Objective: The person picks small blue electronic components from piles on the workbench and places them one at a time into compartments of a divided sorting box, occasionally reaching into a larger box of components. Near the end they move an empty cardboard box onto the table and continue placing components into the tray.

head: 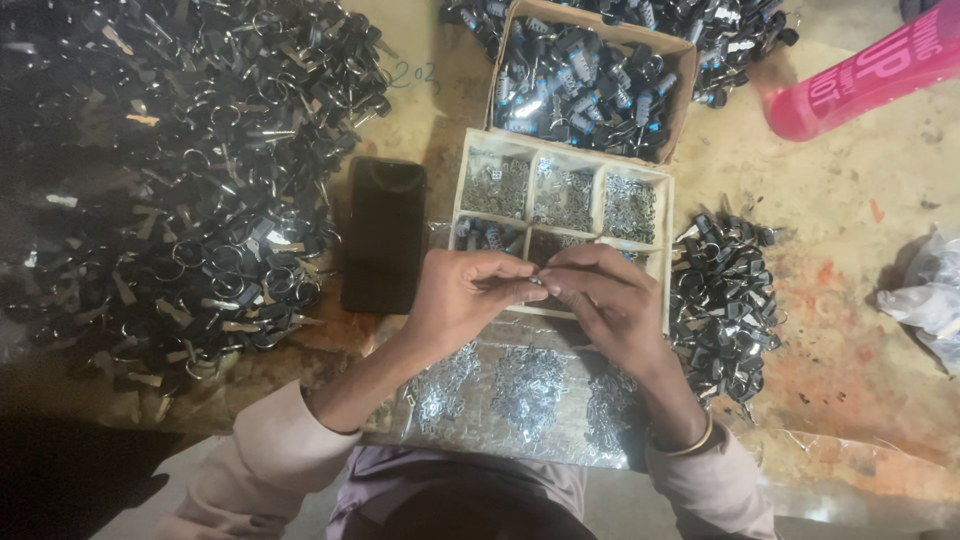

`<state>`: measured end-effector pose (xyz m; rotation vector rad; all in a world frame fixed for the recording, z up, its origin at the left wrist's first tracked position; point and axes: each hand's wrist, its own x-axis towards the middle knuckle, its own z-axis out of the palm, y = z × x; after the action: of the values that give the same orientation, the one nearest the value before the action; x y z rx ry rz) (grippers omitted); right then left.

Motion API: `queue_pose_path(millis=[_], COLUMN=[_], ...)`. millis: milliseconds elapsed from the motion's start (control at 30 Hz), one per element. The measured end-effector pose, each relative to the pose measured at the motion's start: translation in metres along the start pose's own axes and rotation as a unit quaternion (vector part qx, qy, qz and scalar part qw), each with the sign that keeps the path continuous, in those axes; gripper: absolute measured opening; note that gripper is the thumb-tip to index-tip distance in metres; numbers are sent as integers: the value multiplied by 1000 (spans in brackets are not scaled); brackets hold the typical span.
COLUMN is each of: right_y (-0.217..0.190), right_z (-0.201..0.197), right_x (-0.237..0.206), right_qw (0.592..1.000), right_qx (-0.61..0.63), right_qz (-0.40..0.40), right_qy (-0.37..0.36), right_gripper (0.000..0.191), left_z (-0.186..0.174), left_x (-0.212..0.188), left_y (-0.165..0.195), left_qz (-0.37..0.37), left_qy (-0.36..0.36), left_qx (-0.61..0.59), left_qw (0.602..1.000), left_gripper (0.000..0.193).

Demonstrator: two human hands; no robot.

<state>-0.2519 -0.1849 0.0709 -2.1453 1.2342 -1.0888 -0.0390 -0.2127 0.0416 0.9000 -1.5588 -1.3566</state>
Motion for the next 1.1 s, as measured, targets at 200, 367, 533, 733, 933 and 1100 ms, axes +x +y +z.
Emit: queue_pose_path(millis=[200, 367, 533, 733, 933, 1100], right_y=[0, 2, 1, -6, -8, -3], right_z=[4, 5, 3, 4, -1, -1], right_x=[-2, -6, -4, -1, 4, 4], right_qw=[1000, 978, 985, 987, 994, 991], right_qx=[-12, 151, 115, 106, 42, -18], right_qz=[3, 126, 127, 122, 98, 134], right_qy=[28, 67, -9, -9, -27, 2], right_gripper=[13, 13, 13, 12, 13, 20], left_z=[-1, -2, 0, 1, 1, 1], left_x=[0, 0, 1, -1, -1, 0], left_y=[1, 4, 5, 3, 3, 1], left_qz=[-21, -9, -10, -29, -21, -11], left_qy=[4, -8, 4, 5, 8, 8], left_qx=[-12, 9, 22, -16, -2, -10], left_qw=[1000, 1000, 1000, 999, 1000, 1000], left_gripper=[22, 22, 20, 16, 14, 14])
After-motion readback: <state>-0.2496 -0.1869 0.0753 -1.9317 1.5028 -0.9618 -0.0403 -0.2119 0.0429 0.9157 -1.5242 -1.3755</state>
